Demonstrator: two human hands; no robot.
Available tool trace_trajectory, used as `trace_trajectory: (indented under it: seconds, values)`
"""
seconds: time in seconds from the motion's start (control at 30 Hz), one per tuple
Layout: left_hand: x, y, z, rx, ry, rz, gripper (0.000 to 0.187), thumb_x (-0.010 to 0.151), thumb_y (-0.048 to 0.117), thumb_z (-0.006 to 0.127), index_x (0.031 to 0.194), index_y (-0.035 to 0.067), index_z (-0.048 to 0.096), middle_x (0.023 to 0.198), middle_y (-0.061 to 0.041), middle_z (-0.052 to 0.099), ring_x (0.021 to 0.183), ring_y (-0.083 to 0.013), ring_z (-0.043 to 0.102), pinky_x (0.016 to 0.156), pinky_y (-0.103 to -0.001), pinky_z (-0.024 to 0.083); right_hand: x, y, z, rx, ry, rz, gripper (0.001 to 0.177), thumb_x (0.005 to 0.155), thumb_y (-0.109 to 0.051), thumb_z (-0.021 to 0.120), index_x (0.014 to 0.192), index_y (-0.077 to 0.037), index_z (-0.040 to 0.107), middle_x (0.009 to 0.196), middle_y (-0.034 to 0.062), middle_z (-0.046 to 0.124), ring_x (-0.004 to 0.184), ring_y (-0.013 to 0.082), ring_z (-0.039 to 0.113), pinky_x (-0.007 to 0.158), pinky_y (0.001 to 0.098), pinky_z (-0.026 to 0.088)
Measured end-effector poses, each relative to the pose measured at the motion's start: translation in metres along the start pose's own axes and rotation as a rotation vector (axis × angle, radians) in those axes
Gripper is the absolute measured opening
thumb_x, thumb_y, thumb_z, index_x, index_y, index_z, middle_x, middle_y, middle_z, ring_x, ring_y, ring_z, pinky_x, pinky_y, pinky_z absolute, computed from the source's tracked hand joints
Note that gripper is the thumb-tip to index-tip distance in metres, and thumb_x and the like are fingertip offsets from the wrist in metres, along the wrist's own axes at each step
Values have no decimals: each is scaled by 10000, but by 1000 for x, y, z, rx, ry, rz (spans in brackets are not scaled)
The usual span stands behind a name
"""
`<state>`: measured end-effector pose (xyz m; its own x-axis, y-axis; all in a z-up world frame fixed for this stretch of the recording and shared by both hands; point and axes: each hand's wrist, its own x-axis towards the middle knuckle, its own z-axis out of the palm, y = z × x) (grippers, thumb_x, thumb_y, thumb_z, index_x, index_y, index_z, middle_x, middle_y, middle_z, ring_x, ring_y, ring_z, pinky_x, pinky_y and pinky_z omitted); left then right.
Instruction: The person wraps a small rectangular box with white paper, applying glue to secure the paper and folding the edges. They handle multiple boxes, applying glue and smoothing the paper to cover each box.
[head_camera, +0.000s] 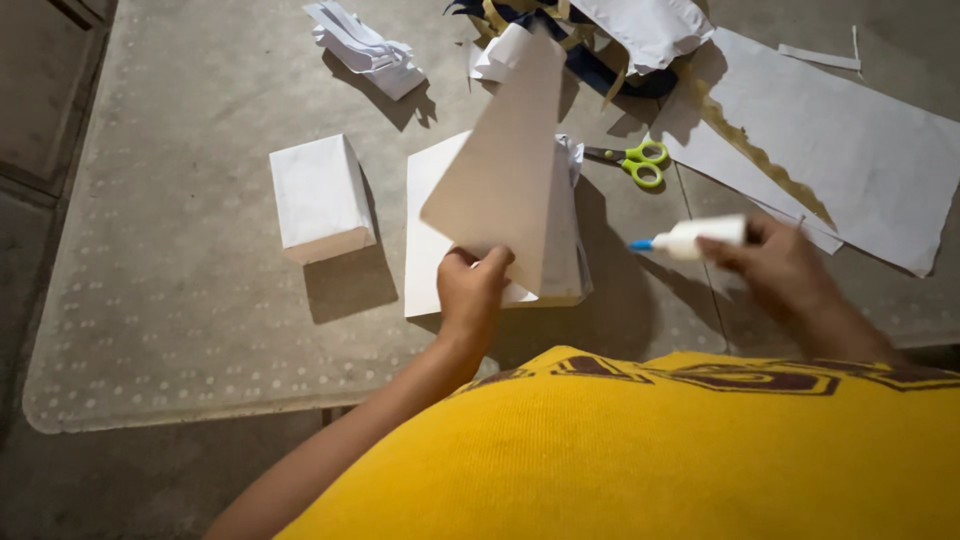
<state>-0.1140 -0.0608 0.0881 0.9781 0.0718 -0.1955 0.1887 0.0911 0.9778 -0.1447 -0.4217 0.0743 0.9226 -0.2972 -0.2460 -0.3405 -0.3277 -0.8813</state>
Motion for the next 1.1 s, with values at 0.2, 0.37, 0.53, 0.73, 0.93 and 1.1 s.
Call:
trace_trajectory:
  seconds: [0.2,0.37,0.53,0.73,0.93,1.1]
  values:
    - [-6,-9,-7,-115,89,-134,322,800,181,718,973,-82,650,882,-136,700,723,-190,672,653,-319,584,44,-83,27,-139,133,-562,390,970,-212,827,1150,78,640,1053,160,716,902,201,723,761,339,609]
    - [-5,-14,-4,-146,114,-118,298,802,161,741,940,-82,638,858,-135,675,720,-192,669,656,-322,604,77,-139,75,-431,219,-828,394,912,-230,915,1092,41,693,985,220,743,876,305,745,781,409,585]
    - [-6,-16,-2,-153,121,-110,276,799,152,733,934,-70,640,862,-121,692,731,-181,669,661,-314,604,82,-151,96,-475,159,-831,396,906,-231,894,1110,34,682,969,210,741,864,313,743,773,402,579]
    - [-9,-14,-2,-159,108,-92,274,809,152,725,934,-81,654,884,-125,705,746,-175,675,675,-310,609,81,-150,96,-506,125,-827,390,916,-232,885,1106,36,674,950,213,742,845,312,740,762,409,572]
    - [-9,-13,-4,-167,82,-88,268,812,151,717,950,-71,659,901,-120,710,764,-170,681,680,-315,613,60,-149,95,-481,77,-761,357,934,-232,849,1091,28,662,941,202,738,816,290,746,710,389,572]
    - [-9,-14,-4,-224,74,-96,266,814,150,713,967,-58,651,915,-112,706,780,-167,681,689,-309,611,37,-146,90,-567,101,-801,364,931,-244,861,1070,28,663,921,215,737,803,303,742,703,403,565]
